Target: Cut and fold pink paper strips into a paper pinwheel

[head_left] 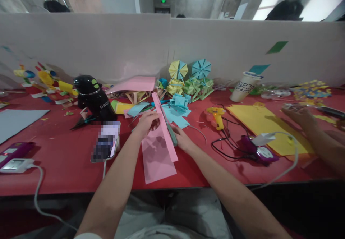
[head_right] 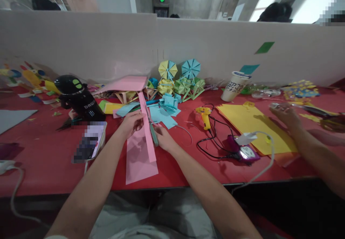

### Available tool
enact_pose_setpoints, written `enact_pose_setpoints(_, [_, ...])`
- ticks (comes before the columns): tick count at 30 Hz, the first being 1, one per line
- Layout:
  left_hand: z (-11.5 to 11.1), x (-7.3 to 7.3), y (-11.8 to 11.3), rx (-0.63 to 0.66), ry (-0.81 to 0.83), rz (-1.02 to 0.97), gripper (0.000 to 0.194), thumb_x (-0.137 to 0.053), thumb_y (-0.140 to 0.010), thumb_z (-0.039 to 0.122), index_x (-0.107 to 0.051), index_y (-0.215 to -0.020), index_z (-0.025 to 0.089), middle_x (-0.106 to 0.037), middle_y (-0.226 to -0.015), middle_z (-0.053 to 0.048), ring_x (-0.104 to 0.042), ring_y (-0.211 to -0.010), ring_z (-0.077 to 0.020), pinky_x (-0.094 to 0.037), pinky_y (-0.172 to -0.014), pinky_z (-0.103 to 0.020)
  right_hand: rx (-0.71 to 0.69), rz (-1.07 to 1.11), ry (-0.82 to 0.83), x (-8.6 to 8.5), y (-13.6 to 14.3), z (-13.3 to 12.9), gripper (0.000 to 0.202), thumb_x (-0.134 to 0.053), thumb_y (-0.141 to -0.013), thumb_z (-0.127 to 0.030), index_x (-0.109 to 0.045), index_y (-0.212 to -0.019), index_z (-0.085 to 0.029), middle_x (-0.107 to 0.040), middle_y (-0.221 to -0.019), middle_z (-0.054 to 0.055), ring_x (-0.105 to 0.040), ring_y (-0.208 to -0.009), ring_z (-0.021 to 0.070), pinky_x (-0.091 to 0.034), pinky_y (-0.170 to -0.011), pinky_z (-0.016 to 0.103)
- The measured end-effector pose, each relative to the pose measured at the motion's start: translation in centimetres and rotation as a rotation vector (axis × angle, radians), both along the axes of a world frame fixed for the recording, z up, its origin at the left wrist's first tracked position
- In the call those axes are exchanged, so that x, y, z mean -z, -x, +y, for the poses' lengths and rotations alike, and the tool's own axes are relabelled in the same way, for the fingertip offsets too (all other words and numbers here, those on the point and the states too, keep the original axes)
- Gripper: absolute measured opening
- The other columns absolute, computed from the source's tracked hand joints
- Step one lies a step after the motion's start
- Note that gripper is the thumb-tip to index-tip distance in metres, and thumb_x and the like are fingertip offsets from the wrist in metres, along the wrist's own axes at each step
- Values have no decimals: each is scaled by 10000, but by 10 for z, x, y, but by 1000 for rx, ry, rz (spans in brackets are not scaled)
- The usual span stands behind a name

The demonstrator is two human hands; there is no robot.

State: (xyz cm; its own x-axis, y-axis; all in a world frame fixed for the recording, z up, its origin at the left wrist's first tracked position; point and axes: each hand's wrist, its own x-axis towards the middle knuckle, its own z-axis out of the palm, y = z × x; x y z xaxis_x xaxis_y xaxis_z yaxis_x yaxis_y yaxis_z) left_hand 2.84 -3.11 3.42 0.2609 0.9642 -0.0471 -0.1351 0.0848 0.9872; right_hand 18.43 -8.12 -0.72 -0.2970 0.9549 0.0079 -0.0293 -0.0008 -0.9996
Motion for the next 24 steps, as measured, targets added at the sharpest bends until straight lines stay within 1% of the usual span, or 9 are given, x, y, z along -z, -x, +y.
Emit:
enact_pose_setpoints(3, [0,0,0,-5,2,-2,269,-698,-667,336,-514,-563,170,-481,-434,33,-381,-329,-56,-205,-323,-192,20,35,7,1,0,1,554,-708,-666,-682,-641,-823,-154,-578,-643,-1,-486,-586,125,-386,-533,251])
enact_pose_setpoints(10, [1,2,0,-4,-7,8,265,-694,-678,337,-521,-568,169,-493,-443,31,-384,-332,-55,-207,-326,-194,-32,66,23,6,1,1,606,-685,-664,-747,-623,-778,-155,-553,-643,8,-451,-583,121,-366,-531,257])
enact_pose_setpoints(14, [1,2,0,-4,-9,13,251,-695,-676,332,-538,-576,164,-493,-439,29,-377,-328,-54,-212,-329,-196,-51,47,-8,2,1,-1,612,-654,-699,-753,-621,-816,-153,-554,-660,8,-448,-588,121,-363,-530,259])
enact_pose_setpoints(18, [0,1,-1,5,-1,13,237,-702,-666,336,-563,-593,157,-503,-442,26,-381,-323,-54,-213,-329,-197,-49,45,-2,-2,2,-3,608,-651,-692,-755,-608,-797,-158,-569,-679,8,-452,-590,115,-363,-530,255])
enact_pose_setpoints(21, [0,0,-1,6,-1,14,245,-707,-665,343,-562,-592,160,-502,-443,26,-379,-322,-55,-205,-329,-201,-16,38,19,-3,2,-3,591,-676,-670,-735,-607,-787,-159,-560,-648,-3,-441,-574,110,-353,-518,250])
enact_pose_setpoints(24, [-1,1,0,11,-10,18,275,-707,-675,356,-537,-572,166,-492,-444,26,-384,-328,-58,-199,-332,-204,-7,29,41,-2,1,-3,533,-692,-683,-681,-606,-763,-161,-538,-613,-11,-447,-564,110,-343,-509,248])
